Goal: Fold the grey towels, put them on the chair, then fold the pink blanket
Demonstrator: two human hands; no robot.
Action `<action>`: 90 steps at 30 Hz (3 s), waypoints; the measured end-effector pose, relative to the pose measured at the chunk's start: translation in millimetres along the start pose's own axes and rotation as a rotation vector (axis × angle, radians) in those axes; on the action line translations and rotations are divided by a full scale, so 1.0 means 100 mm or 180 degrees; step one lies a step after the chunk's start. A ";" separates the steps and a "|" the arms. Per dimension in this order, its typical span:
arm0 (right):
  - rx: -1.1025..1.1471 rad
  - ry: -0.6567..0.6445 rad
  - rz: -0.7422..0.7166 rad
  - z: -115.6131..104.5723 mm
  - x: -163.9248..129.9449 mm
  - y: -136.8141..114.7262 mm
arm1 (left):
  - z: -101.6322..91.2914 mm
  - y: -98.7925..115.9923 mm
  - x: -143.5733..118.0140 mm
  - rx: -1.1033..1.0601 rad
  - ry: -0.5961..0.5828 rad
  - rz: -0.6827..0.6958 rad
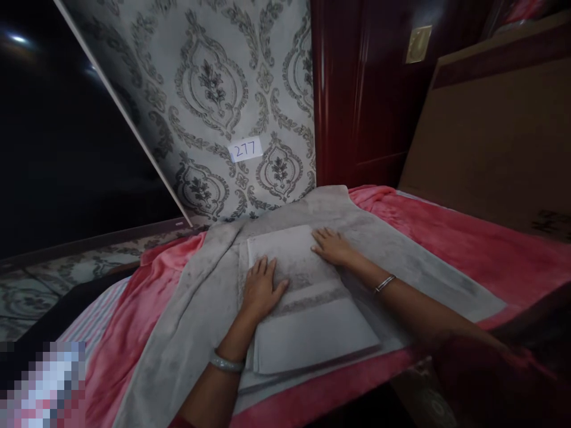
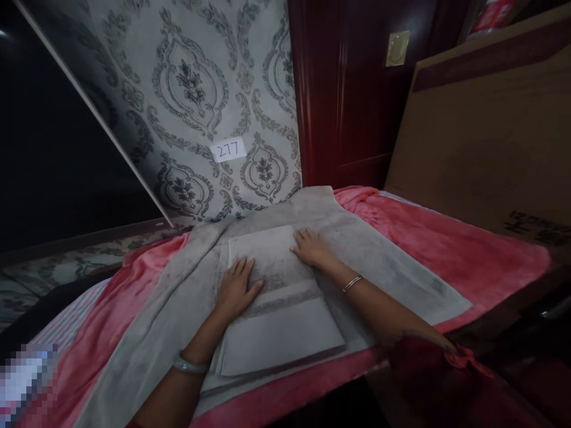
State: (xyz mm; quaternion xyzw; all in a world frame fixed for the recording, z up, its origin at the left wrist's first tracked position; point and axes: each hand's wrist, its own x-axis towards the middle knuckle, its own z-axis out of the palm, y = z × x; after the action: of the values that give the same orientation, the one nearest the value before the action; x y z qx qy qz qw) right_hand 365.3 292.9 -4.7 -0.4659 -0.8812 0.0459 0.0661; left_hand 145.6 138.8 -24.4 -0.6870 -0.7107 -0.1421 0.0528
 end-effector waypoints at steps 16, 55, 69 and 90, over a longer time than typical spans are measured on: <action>0.0161 -0.0093 -0.1218 0.30 0.96 -0.53 | -0.05 -0.13 0.03 0.0257 -0.0330 -0.0392; 0.1669 0.0993 0.0211 0.42 0.61 -0.08 | 0.03 -0.41 0.03 -0.0917 0.0847 -0.1268; 0.4212 0.0663 0.1041 0.47 -0.05 0.10 | -0.06 -0.68 0.01 -0.4661 0.0695 -0.2137; 0.5429 0.0203 0.0554 0.42 -0.11 0.04 | -0.07 -0.52 0.06 -0.4733 0.0508 -0.1711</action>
State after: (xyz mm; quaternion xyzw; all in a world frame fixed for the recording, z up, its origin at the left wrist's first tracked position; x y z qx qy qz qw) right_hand 367.9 285.5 -47.5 -0.3240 -0.5042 0.6846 0.4149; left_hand 92.8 141.6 -22.5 -0.3348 -0.5650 -0.6361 -0.4051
